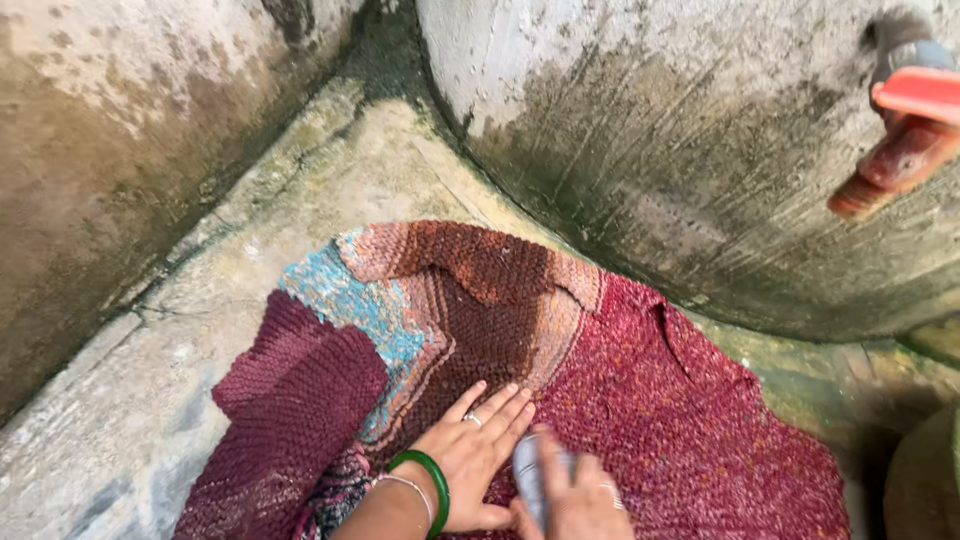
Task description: The person washes a woven mat by scrubbing it with a brush while rinsing it with water from an outdoor faucet.
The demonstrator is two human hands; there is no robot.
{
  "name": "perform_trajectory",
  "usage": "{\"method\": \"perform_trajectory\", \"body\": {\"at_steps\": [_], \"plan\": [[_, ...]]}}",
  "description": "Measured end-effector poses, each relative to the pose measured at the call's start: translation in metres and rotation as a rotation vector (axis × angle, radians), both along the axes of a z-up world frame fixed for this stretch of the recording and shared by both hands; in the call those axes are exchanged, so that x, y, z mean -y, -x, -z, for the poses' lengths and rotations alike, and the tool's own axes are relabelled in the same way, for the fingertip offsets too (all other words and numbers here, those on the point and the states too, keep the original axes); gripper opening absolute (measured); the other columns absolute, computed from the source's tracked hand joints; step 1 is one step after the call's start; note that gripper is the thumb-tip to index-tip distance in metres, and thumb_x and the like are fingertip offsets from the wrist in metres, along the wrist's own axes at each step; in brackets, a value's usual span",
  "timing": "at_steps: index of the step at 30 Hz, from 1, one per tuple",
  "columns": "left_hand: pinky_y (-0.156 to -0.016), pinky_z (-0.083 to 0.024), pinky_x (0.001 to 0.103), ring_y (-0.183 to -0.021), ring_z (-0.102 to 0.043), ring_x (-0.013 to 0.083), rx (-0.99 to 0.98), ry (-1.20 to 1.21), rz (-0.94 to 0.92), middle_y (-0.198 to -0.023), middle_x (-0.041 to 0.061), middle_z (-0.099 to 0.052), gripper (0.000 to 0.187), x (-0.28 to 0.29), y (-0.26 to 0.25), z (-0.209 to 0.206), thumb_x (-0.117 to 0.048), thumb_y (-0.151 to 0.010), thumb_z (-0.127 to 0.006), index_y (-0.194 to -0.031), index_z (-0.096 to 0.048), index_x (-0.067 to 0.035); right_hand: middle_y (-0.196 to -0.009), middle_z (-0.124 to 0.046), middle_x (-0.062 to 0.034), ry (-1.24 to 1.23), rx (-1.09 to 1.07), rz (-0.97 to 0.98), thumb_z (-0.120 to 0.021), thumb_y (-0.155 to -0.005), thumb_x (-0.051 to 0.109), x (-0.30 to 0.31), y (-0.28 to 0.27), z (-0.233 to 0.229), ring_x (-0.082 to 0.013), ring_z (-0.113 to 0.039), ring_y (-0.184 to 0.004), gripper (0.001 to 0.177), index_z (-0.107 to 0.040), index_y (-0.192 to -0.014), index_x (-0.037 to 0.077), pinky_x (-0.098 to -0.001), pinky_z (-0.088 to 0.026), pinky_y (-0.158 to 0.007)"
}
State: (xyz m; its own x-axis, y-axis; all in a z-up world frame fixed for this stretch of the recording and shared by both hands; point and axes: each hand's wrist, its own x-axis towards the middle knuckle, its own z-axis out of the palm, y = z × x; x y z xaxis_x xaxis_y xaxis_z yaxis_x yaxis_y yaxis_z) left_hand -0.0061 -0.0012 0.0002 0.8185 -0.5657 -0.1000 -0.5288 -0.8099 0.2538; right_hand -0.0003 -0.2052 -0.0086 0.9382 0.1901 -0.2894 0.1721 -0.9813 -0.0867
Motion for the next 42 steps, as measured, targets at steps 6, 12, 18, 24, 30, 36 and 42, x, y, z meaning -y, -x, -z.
{"method": "perform_trajectory", "body": {"at_steps": [6,12,18,24,30,36,42], "plan": [[-0.122,-0.001,0.052,-0.154,-0.011,0.0353,0.065,0.109,0.006,-0.164,0.026,-0.018,0.12,-0.002,-0.007,0.008,-0.076,-0.081,-0.058,-0.155,-0.018,0.009,-0.114,-0.057,-0.025,-0.07,0.213,0.032,-0.066,-0.087,0.046,0.05,-0.081,-0.04,-0.042,-0.065,-0.103,0.082,-0.034,-0.161,0.028,-0.0521,-0.057,-0.088],[-0.123,-0.011,0.047,-0.15,-0.026,0.036,-0.009,0.38,-0.144,-0.162,0.026,-0.028,0.093,-0.005,-0.01,0.008,-0.047,-0.089,-0.057,-0.157,-0.019,0.004,-0.112,-0.06,-0.0312,-0.167,0.388,0.19,-0.068,-0.087,0.053,0.011,-0.045,0.014,-0.0474,-0.064,-0.1,0.075,-0.047,-0.144,0.01,-0.0553,-0.054,-0.088],[-0.122,-0.027,0.048,-0.133,-0.053,0.0393,0.052,0.631,-0.268,-0.144,0.028,-0.054,0.071,-0.008,-0.011,0.017,-0.011,-0.088,-0.049,-0.154,-0.029,0.004,-0.114,-0.061,-0.027,-0.144,0.239,-0.522,-0.067,-0.081,0.044,0.008,-0.005,0.019,-0.0439,-0.065,-0.099,0.071,-0.051,-0.146,0.02,-0.0549,-0.053,-0.086],[-0.12,-0.034,0.047,-0.13,-0.055,0.0417,0.032,0.745,-0.333,-0.141,0.028,-0.058,0.066,-0.011,-0.012,0.014,-0.01,-0.089,-0.046,-0.154,-0.034,0.0,-0.111,-0.058,-0.0264,-0.007,0.279,0.279,-0.062,-0.09,0.052,0.003,-0.094,-0.047,-0.0422,-0.064,-0.1,0.078,-0.04,-0.159,0.023,-0.0499,-0.056,-0.09],[-0.112,-0.042,0.041,-0.13,-0.059,0.0343,-0.166,0.981,-0.504,-0.141,0.017,-0.064,0.064,-0.015,-0.02,0.012,-0.016,-0.09,-0.038,-0.153,-0.038,-0.01,-0.113,-0.057,-0.0215,-0.041,0.083,-0.349,-0.064,-0.089,0.048,-0.021,0.002,0.011,-0.0369,-0.063,-0.102,0.08,-0.037,-0.161,0.025,-0.0508,-0.056,-0.088],[-0.113,-0.043,0.038,-0.132,-0.06,0.0303,-0.23,1.06,-0.497,-0.141,0.017,-0.064,0.061,-0.014,-0.023,0.016,-0.02,-0.091,-0.033,-0.151,-0.042,-0.008,-0.112,-0.066,-0.0185,-0.225,0.38,-0.442,-0.064,-0.091,0.038,0.019,-0.072,-0.031,-0.0361,-0.069,-0.097,0.067,-0.045,-0.153,0.023,-0.0507,-0.058,-0.083],[-0.114,-0.042,0.035,-0.129,-0.065,0.0263,-0.559,1.477,-0.672,-0.135,0.017,-0.07,0.061,-0.008,-0.045,0.024,-0.023,-0.092,-0.032,-0.148,-0.049,-0.008,-0.111,-0.065,-0.0172,-0.042,0.306,-0.049,-0.077,-0.07,0.07,-0.03,-0.019,0.046,-0.0372,-0.07,-0.096,0.081,-0.059,-0.129,0.018,-0.0504,-0.059,-0.08]]}}
